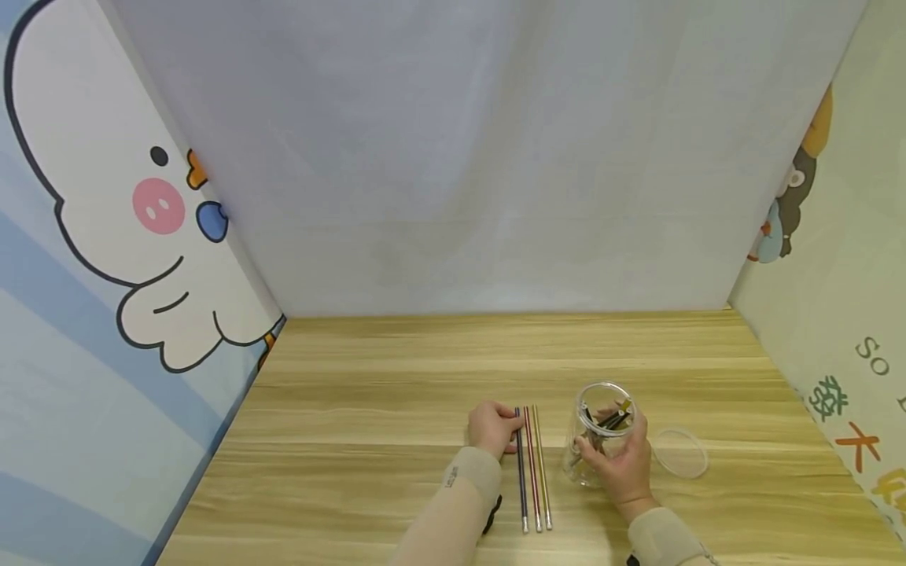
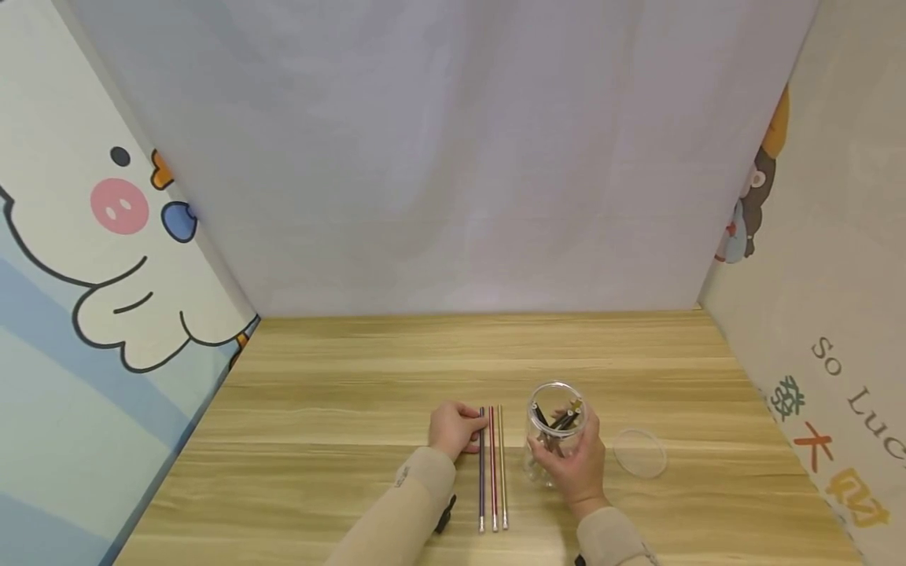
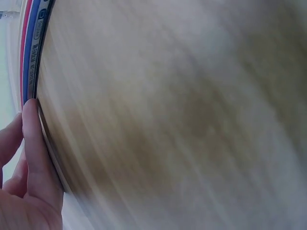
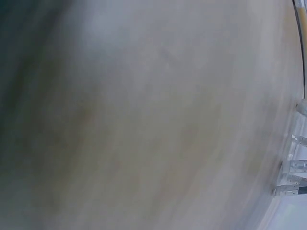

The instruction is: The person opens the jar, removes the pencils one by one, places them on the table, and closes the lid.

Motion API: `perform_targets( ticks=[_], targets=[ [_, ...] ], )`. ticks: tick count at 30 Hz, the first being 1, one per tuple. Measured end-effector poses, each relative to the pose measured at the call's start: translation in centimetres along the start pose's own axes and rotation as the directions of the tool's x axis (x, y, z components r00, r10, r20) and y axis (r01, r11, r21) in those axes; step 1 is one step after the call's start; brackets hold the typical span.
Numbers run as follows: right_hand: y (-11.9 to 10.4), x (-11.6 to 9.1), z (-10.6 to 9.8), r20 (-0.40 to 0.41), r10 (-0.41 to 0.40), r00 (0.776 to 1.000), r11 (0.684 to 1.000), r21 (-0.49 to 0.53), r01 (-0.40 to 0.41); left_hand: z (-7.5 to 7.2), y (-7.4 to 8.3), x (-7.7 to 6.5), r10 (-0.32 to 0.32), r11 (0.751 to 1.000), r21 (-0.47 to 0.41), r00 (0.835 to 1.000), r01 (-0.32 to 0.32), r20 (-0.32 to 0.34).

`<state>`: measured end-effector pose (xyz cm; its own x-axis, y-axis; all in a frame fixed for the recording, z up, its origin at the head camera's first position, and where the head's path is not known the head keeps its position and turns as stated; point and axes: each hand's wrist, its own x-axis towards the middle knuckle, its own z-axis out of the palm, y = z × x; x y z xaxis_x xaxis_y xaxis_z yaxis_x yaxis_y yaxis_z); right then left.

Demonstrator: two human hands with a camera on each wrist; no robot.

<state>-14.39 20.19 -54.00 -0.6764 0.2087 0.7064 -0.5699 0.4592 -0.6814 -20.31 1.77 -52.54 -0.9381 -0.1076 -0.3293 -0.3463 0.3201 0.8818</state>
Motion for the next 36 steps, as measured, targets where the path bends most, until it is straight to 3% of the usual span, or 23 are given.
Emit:
perform_targets(
  ticks=[12, 23, 36],
  targets=[
    [0.1, 0.1, 0.1, -0.014, 0.015, 1.0, 1.0, 0.003, -0.015, -0.2, 0.0, 0.1, 0.001, 1.0, -0.026, 1.0, -0.001, 0.015],
    [0.0, 0.1, 0.1, -0.014, 0.013, 1.0, 1.0, 0.018, -0.013, -1.7, 0.5, 0.4, 0.004, 1.0, 0.002, 0.998, -0.004, 0.067],
    [-0.3, 0.0, 0.1, -0.014, 0.012, 1.0, 1.0, 0.028, -0.012, -3.1, 2.0, -0.3, 0.112, 0.993, -0.049, 0.991, -0.109, 0.071]
  ],
)
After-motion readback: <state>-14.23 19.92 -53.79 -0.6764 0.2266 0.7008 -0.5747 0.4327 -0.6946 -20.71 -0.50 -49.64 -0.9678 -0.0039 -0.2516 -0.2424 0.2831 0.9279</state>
